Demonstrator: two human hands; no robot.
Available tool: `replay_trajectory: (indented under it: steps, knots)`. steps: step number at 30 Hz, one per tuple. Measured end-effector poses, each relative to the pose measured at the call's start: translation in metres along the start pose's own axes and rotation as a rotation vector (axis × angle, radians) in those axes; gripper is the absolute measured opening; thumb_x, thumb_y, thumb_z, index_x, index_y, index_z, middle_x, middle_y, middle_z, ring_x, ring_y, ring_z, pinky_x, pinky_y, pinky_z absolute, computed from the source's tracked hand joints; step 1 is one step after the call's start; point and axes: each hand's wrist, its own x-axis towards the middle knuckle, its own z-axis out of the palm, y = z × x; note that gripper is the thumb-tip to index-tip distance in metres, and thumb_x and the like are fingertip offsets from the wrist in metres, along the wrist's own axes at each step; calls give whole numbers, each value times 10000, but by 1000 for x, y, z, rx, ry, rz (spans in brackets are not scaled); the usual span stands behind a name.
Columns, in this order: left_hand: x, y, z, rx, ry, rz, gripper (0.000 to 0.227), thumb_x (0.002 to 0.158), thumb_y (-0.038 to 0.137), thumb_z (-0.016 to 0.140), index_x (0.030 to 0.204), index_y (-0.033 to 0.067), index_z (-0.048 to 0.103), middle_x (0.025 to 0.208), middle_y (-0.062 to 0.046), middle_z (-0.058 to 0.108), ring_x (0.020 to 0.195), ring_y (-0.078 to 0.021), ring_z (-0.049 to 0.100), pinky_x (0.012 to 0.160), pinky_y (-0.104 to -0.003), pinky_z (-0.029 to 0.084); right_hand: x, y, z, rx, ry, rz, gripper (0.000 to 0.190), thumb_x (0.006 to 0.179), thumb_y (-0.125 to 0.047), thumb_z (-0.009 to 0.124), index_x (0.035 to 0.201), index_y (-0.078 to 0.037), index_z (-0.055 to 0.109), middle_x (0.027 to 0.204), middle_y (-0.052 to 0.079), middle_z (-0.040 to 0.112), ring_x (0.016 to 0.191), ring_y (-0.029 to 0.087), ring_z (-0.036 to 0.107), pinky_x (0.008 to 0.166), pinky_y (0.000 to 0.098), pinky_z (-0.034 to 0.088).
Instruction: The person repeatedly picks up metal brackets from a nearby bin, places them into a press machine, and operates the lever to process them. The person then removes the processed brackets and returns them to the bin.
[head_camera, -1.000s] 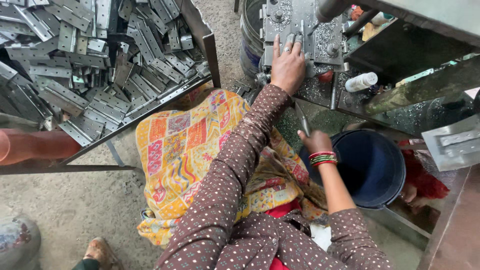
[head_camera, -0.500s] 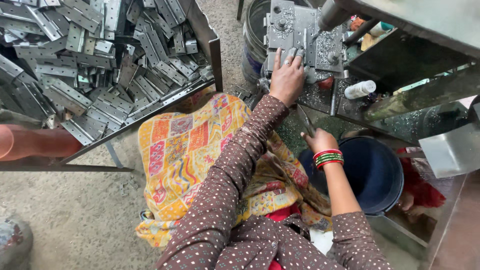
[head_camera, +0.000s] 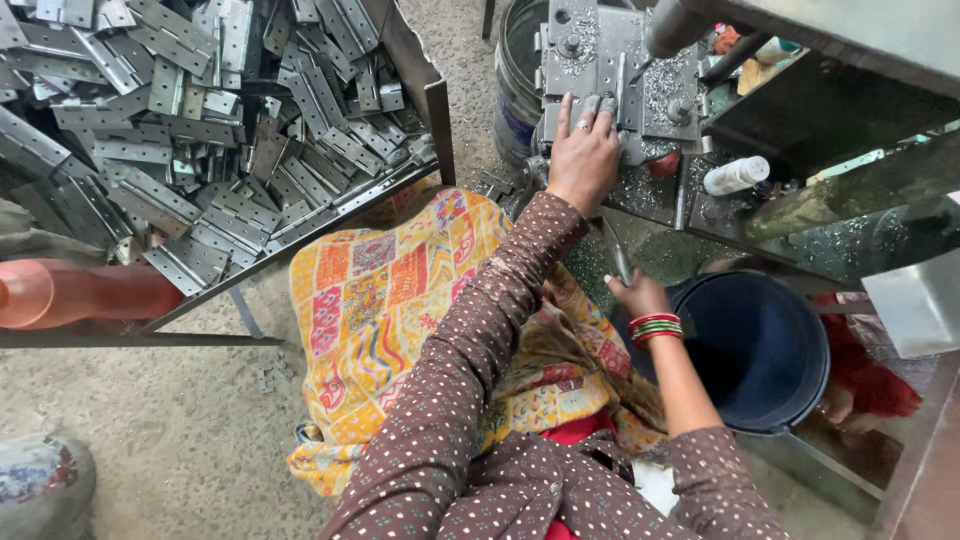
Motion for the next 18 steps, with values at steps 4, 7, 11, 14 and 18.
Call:
replay_trajectory:
  steps: [4, 7, 11, 14, 18]
  knots:
    - [11, -1, 9, -12, -4, 16, 220, 864, 163, 584, 939, 96, 779, 1341, -207, 623, 1340, -359, 515, 1213, -617, 132, -11, -4, -31, -86, 49, -41, 583, 911, -590, 660, 977, -11, 684, 872, 278, 707, 869, 469, 697, 777, 539, 535]
    - [24, -4, 14, -32, -130, -52, 214, 887, 156, 576, 898, 101, 783, 1309, -171, 635, 1376, -341, 500, 1232, -617, 116, -12, -6, -18, -32, 93, -56, 568, 910, -569, 671, 956, -2, 684, 859, 281, 701, 863, 474, 691, 771, 535, 536]
    - [23, -7, 18, -23, 4, -24, 270, 925, 202, 584, 1003, 24, 772, 1295, -163, 645, 1351, -328, 514, 1235, -637, 96, -10, 2, 31, 89, 228, -114, 506, 927, -506, 672, 917, 0, 686, 832, 281, 694, 839, 485, 682, 746, 547, 529]
    - [4, -8, 20, -64, 21, -24, 314, 945, 251, 587, 1037, 12, 768, 1317, -149, 639, 1363, -316, 512, 1247, -627, 96, -11, 10, 50, 124, 207, -91, 504, 919, -500, 671, 892, 4, 681, 820, 279, 694, 830, 479, 693, 733, 546, 535]
    - [12, -8, 21, -38, 44, 4, 340, 938, 254, 583, 1077, 2, 764, 1347, -154, 630, 1356, -310, 512, 1239, -636, 85, 4, 8, 12, 42, 69, -43, 549, 873, -527, 714, 922, 19, 683, 819, 305, 691, 818, 482, 702, 750, 528, 552]
